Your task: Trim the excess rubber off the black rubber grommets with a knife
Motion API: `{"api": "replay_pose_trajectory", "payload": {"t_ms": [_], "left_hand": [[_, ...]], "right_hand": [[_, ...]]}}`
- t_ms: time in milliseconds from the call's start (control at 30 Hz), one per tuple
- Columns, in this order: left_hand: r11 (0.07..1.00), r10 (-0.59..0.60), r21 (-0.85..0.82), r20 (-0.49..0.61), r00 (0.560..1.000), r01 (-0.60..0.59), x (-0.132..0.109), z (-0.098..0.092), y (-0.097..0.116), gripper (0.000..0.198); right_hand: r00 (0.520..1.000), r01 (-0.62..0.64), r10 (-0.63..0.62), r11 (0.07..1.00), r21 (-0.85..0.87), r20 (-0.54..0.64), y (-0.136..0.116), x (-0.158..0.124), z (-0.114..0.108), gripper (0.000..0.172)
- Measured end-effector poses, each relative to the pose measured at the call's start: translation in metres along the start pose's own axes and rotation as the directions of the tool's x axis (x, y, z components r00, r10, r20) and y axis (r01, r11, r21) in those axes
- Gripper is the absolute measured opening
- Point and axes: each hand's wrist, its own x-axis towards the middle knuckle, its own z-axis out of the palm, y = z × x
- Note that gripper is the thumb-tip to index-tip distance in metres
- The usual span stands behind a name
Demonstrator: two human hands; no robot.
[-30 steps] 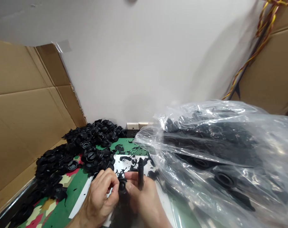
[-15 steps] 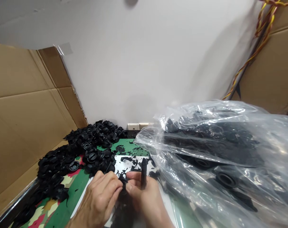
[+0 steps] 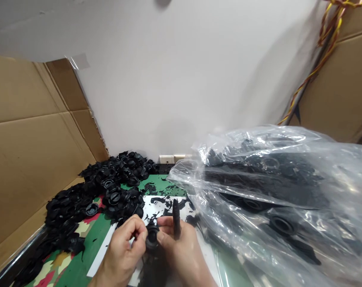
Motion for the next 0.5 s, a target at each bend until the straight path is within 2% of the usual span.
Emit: {"api": "replay_pose_trajectory", "payload": {"t_ms": [100, 233, 300, 367, 433, 500], "left_hand": [[0.932, -0.236, -0.266, 0.065, 0.97, 0.245, 0.0, -0.002, -0.002, 0.022], [0.823, -0.387, -0.418, 0.085, 0.918, 0.385, -0.001, -0.003, -0.006, 0.028], [0.784, -0.427, -0.467, 0.074, 0.901, 0.409, -0.002, -0.004, -0.007, 0.035], [0.785, -0.42, -0.48, 0.053, 0.906, 0.391, -0.002, -0.005, -0.007, 0.037], [0.826, -0.365, -0.452, 0.026, 0.93, 0.337, -0.003, -0.006, -0.005, 0.03], [0.886, -0.289, -0.38, -0.006, 0.957, 0.265, -0.003, -0.006, -0.003, 0.014]], "right_hand": [[0.999, -0.051, 0.051, 0.998, 0.026, 0.004, -0.002, 0.001, 0.0, 0.034], [0.997, -0.075, 0.075, 0.997, 0.021, 0.026, 0.0, 0.002, -0.001, 0.034], [0.999, -0.05, 0.05, 0.999, -0.003, -0.001, 0.002, 0.001, -0.002, 0.032], [0.999, -0.02, 0.02, 0.999, -0.025, -0.026, 0.005, 0.001, -0.001, 0.03], [1.0, -0.005, 0.004, 0.999, -0.038, -0.029, 0.009, 0.002, -0.001, 0.029], [1.0, -0.008, 0.008, 0.999, -0.038, -0.015, 0.012, 0.004, -0.002, 0.029]]}}
